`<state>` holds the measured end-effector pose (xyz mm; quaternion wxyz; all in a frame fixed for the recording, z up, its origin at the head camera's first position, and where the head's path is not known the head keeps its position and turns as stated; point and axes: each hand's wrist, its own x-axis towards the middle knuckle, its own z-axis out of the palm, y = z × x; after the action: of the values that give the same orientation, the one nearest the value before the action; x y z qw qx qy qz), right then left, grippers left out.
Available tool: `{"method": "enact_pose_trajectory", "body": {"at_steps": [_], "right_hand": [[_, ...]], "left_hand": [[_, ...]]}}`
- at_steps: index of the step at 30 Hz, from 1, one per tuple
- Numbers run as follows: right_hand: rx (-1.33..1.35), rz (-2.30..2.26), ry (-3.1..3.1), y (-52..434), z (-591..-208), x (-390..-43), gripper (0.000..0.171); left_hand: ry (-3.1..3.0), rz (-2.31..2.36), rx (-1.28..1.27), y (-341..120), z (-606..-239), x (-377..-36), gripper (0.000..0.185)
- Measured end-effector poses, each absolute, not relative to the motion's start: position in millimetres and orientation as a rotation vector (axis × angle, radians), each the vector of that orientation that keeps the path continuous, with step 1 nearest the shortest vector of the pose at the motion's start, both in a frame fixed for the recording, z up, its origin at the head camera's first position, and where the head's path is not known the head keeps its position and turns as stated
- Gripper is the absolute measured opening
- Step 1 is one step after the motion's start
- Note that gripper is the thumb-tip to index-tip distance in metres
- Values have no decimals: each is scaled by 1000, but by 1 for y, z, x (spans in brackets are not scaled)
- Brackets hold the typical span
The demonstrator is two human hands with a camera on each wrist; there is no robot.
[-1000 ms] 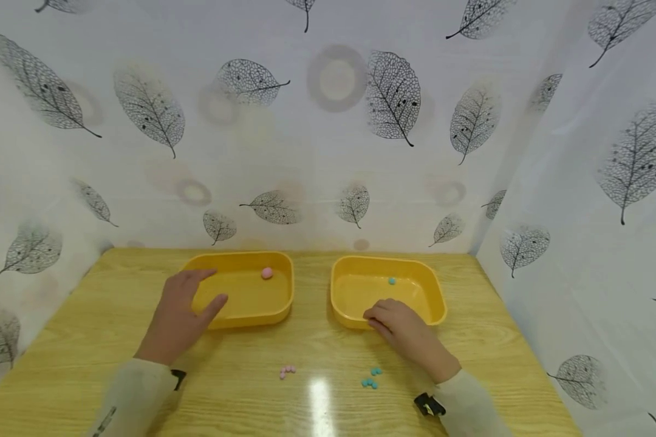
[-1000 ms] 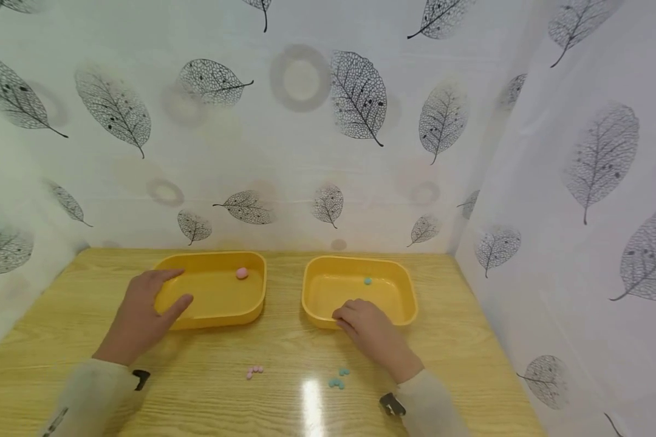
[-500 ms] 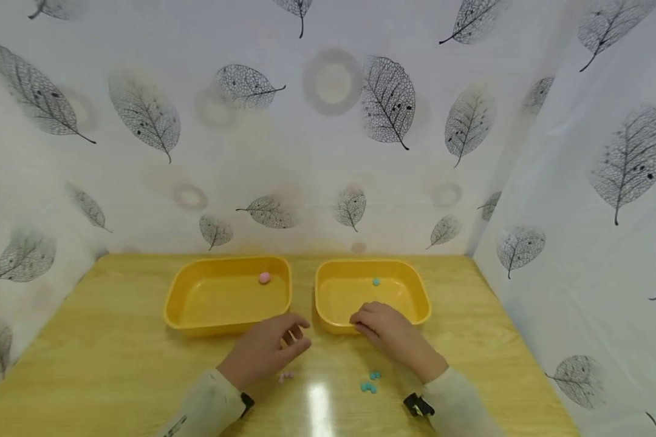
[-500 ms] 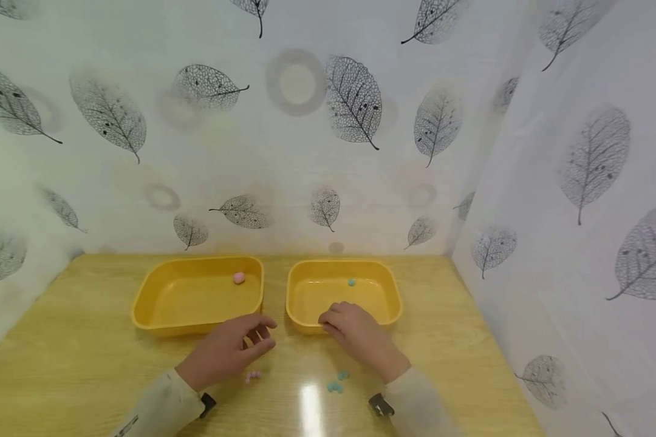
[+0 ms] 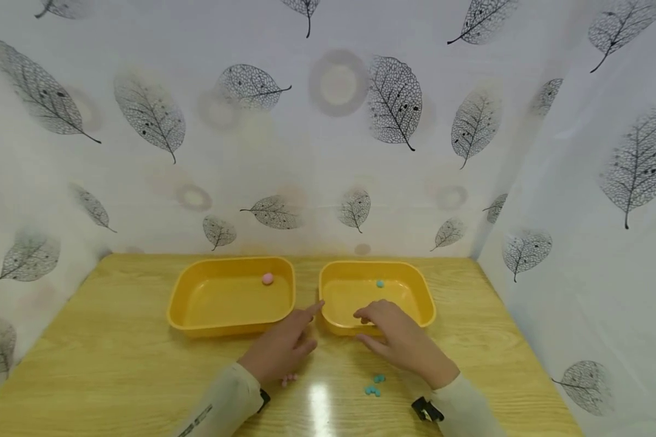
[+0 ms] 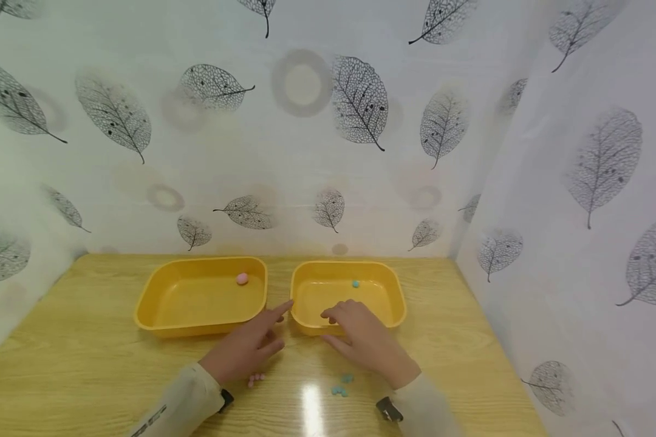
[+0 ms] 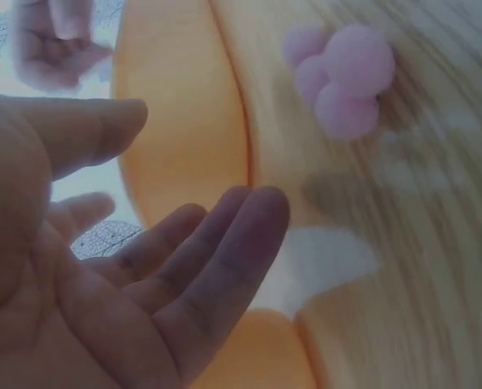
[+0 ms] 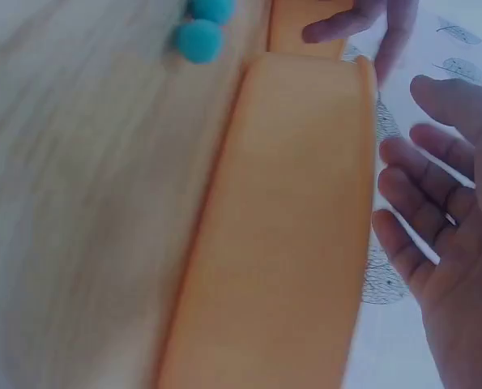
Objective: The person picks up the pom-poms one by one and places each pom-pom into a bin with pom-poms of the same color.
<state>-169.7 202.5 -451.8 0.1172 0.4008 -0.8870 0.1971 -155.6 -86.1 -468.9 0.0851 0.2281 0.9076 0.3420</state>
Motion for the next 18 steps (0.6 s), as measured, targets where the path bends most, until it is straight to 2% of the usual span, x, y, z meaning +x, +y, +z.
{"method": "enact_pose_trajectory", "body": {"at_steps": [3, 7, 18], "right_hand": [[1245, 622, -2657, 206, -445, -165, 7], [1298, 668, -2934, 207, -441, -160, 18], [1084, 646, -3379, 211, -444, -152, 24]], "left_hand": [[2714, 1011, 720, -82, -468, -157, 61], [2734, 1052, 680, -78, -466, -158, 50], [2747, 1217, 516, -76, -467, -157, 39]]}}
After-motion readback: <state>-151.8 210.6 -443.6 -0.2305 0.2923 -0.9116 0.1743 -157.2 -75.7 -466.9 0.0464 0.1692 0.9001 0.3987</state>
